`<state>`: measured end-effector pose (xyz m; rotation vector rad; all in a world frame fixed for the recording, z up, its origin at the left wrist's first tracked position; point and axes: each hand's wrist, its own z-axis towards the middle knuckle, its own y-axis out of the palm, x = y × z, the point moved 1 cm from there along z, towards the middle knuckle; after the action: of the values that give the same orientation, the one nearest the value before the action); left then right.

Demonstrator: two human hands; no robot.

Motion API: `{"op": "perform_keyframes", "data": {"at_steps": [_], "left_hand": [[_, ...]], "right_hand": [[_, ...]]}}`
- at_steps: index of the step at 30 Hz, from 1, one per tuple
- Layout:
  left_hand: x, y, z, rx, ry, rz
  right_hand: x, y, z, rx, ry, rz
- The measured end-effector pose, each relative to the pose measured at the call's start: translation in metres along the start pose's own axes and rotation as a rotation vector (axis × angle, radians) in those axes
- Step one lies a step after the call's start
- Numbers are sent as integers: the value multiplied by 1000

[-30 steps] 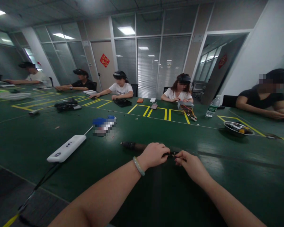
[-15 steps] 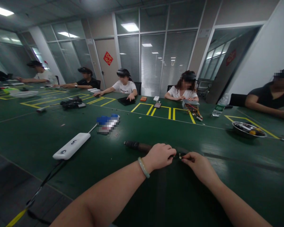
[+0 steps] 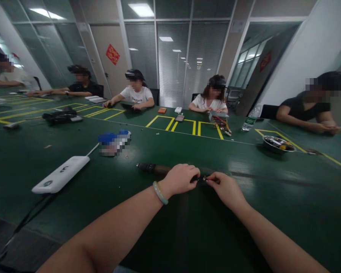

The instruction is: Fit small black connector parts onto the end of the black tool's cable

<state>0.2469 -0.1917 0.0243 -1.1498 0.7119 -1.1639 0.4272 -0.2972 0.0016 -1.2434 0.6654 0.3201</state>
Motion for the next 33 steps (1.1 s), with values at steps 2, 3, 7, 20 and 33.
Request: {"op": "perform_keyframes", "data": {"at_steps": [2, 3, 7, 20, 33], "left_hand": [[2, 2, 0, 6, -21, 22], [3, 3, 0, 7, -23, 28], [7, 6, 2, 7, -31, 55], [8, 5, 2, 10, -44, 21], [7, 7, 4, 1, -32, 18]], "right_hand": [[-2, 1, 0, 78, -34, -26], [-3, 1, -1, 111, -55, -45], [-6, 0, -3, 134, -136, -117], [-5, 5, -3, 57, -135, -118], [-5, 11, -2, 62, -138, -52]]}}
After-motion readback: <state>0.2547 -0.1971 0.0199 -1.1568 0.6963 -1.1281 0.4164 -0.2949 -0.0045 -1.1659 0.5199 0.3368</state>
